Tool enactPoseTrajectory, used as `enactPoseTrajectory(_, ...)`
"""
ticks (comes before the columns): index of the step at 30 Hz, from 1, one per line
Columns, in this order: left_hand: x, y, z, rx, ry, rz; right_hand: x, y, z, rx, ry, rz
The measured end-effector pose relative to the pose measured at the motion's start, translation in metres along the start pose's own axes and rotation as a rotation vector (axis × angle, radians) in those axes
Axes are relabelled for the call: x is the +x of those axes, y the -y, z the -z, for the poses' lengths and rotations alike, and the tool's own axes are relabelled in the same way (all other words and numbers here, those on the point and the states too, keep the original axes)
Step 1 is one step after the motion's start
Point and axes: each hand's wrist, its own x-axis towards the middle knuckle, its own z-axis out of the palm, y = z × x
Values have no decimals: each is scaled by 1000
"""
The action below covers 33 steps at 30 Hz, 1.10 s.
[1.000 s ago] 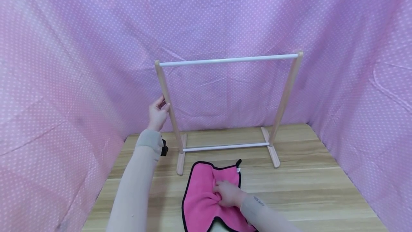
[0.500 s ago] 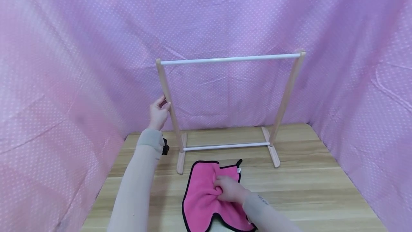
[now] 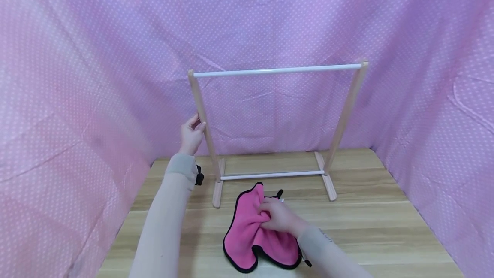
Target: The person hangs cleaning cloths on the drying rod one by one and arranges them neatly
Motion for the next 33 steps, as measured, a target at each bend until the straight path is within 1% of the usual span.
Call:
enactPoseTrajectory(3,0,0,-1,5,-1,2,2,0,8,-25,-45,25)
enactPoseTrajectory(5,1,0,0,10,2,1,4,1,13,-14,-59,26)
enactPoseTrajectory(11,1,-1,0,30,5,-17,7,5,25,32,-54,3)
enactPoseTrajectory(15,0,0,0,23,-3,-21,7,6,31,61,-72,3)
enactPoseTrajectory(17,0,1,0,22,-7,-24,8,7,37,55,-89,13)
enactPoseTrajectory(21,1,1,0,19,-4,-6,12,10,53,29,-96,-14)
enactPoseTrajectory(25,0,0,0,5,-1,2,19,12,72,-1,-125,-25)
enactPoseTrajectory(30,0,-1,0,6,-13,-17,27,13,92,-20,-196,29)
enactPoseTrajectory(33,0,0,0,11,-7,-8,31,13,102,-21,-224,45)
